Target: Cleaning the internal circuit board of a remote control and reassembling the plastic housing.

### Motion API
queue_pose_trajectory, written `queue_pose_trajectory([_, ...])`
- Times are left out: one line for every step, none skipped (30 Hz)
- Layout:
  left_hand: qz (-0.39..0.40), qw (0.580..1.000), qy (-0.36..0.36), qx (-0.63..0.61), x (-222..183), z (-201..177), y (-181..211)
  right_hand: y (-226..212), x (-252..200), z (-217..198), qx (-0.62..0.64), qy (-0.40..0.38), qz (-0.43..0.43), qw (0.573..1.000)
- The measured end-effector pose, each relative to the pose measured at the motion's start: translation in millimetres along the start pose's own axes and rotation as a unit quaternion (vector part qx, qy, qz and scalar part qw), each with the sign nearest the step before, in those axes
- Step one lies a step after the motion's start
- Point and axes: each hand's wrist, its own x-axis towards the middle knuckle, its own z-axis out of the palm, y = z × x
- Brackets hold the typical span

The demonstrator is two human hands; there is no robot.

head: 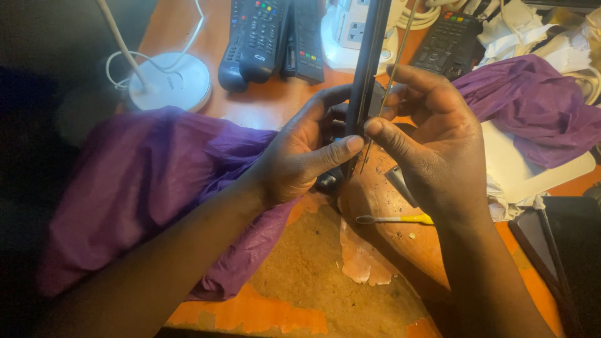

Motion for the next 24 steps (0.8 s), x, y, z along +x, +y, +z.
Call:
queue_pose_trajectory([0.005,1.000,-0.005,-0.011,0.1,-0.7,-1.2,-0.2,-0.1,0.3,0.002,0.002,0.005,1.000])
queue_pose_trajectory([0.010,1.000,-0.010,-0.022,0.3,-1.4,-2.5,-0.4,-0.2,0.5,0.004,0.005,0.010,1.000])
queue_pose_trajectory([0.010,1.000,-0.010,-0.022,0.6,-1.1,-2.1,0.6,0.1,0.5,0.004,0.004,0.011,1.000])
queue_pose_trajectory([0.012,1.000,-0.012,-0.014,1.0,-0.9,-1.9,1.6,0.4,0.4,0.005,0.002,0.009,1.000])
queue_pose_trajectory([0.014,1.000,-0.013,-0.007,0.9,-0.5,-1.7,2.6,0.3,0.5,0.007,0.000,0.008,1.000])
queue_pose_trajectory([0.013,1.000,-0.013,-0.007,0.2,0.1,-1.0,2.4,-0.1,1.0,0.007,0.000,0.009,1.000])
queue_pose_trajectory([0.012,1.000,-0.009,0.014,0.0,0.2,-0.1,2.2,0.2,1.5,-0.003,-0.002,-0.005,1.000])
queue_pose_trajectory([0.012,0.999,-0.005,0.035,-0.3,0.4,0.9,2.0,0.4,2.1,-0.013,-0.003,-0.019,1.000])
queue_pose_trajectory([0.012,0.999,-0.004,0.035,0.0,0.5,0.5,1.9,0.2,2.4,-0.013,-0.004,-0.019,1.000])
queue_pose_trajectory([0.009,1.000,-0.001,0.030,0.2,0.6,0.2,1.9,-0.1,2.8,0.001,-0.002,-0.011,1.000])
queue_pose_trajectory([0.008,1.000,0.001,0.025,0.7,0.6,-0.2,1.9,-0.1,3.2,0.015,0.001,-0.004,1.000])
queue_pose_trajectory([0.008,1.000,0.002,0.025,0.7,0.9,1.2,1.6,0.1,3.1,0.015,0.000,-0.004,1.000])
queue_pose_trajectory([0.005,0.999,0.004,0.048,0.4,1.2,2.4,1.3,0.2,3.1,0.007,0.002,0.000,1.000])
queue_pose_trajectory([0.001,0.997,0.006,0.071,0.0,1.3,3.7,0.9,0.2,3.4,0.000,0.005,0.004,1.000])
queue_pose_trajectory([0.001,0.997,0.009,0.071,0.2,1.5,3.6,0.7,0.1,3.4,0.001,0.002,0.004,1.000])
queue_pose_trajectory([-0.004,0.998,0.009,0.067,0.2,1.6,3.6,0.3,-0.2,3.6,0.021,-0.001,0.022,1.000])
queue_pose_trajectory([-0.009,0.998,0.009,0.064,0.5,1.5,3.7,0.1,-0.1,3.9,0.041,-0.005,0.039,0.998])
queue_pose_trajectory([-0.008,0.998,0.011,0.064,1.0,2.1,3.8,0.4,0.2,4.5,0.042,-0.007,0.039,0.998])
queue_pose_trajectory([-0.013,0.997,0.021,0.070,1.1,2.7,3.9,0.6,0.3,5.3,0.068,-0.011,0.045,0.997])
queue_pose_trajectory([-0.018,0.996,0.031,0.076,1.2,3.2,4.1,0.7,0.4,6.1,0.094,-0.015,0.050,0.994])
queue_pose_trajectory([-0.018,0.996,0.033,0.076,1.1,3.5,3.2,0.1,1.1,7.5,0.094,-0.018,0.051,0.994])
queue_pose_trajectory([-0.019,0.997,0.037,0.066,0.9,3.8,2.4,-0.5,1.8,8.9,0.126,-0.025,0.056,0.990])
queue_pose_trajectory([-0.019,0.997,0.041,0.057,1.1,4.0,1.6,-1.1,2.9,10.2,0.158,-0.033,0.060,0.985])
queue_pose_trajectory([-0.018,0.997,0.043,0.057,1.1,4.7,4.9,1.1,2.8,9.3,0.158,-0.035,0.060,0.985])
